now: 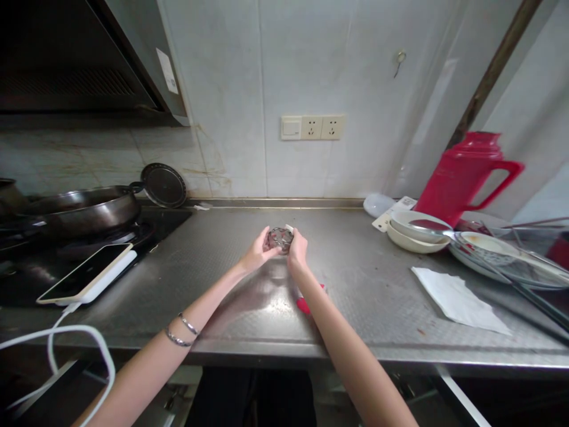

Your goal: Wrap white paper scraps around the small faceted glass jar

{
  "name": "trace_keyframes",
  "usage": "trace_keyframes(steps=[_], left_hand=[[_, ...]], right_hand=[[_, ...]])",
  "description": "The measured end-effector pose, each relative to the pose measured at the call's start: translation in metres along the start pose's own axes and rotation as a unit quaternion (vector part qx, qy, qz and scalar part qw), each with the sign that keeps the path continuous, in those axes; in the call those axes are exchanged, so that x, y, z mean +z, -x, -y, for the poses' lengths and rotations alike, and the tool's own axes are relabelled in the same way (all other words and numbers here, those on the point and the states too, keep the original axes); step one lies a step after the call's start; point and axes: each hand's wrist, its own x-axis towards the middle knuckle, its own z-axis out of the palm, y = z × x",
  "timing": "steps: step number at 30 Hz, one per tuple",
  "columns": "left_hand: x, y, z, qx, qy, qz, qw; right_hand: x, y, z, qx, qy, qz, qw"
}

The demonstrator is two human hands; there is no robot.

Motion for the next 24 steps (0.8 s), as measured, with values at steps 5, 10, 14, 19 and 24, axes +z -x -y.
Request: trace_keyframes(steps=[5,10,14,19,24], left_hand=[[-0.001,-0.003,0.001,-0.008,0.018,0.024,1.000],[0.002,-0.001,0.000,-0.014,0.040,0.034,0.999],[0.000,-0.003,0.003,0.024,0.013,-0.012,1.000],[-0.007,-0.007,0.008,0.047,-0.080,-0.110,0.990],[-0.003,-0.004,0.009,0.011,-0.032,-0.046,0.998]], right_hand=[[0.001,0.001,0.003,-0.009,0.007,0.017,1.000],[-0.001,0.004,0.001,-0.031,0.027,0.025,0.999],[0.001,0.014,0.000,-0.052,0.048,0.028,0.997],[0.006,0.029,-0.005,-0.093,0.097,0.059,0.989],[0.002,0.018,-0.010,-0.079,0.081,0.007,0.994]])
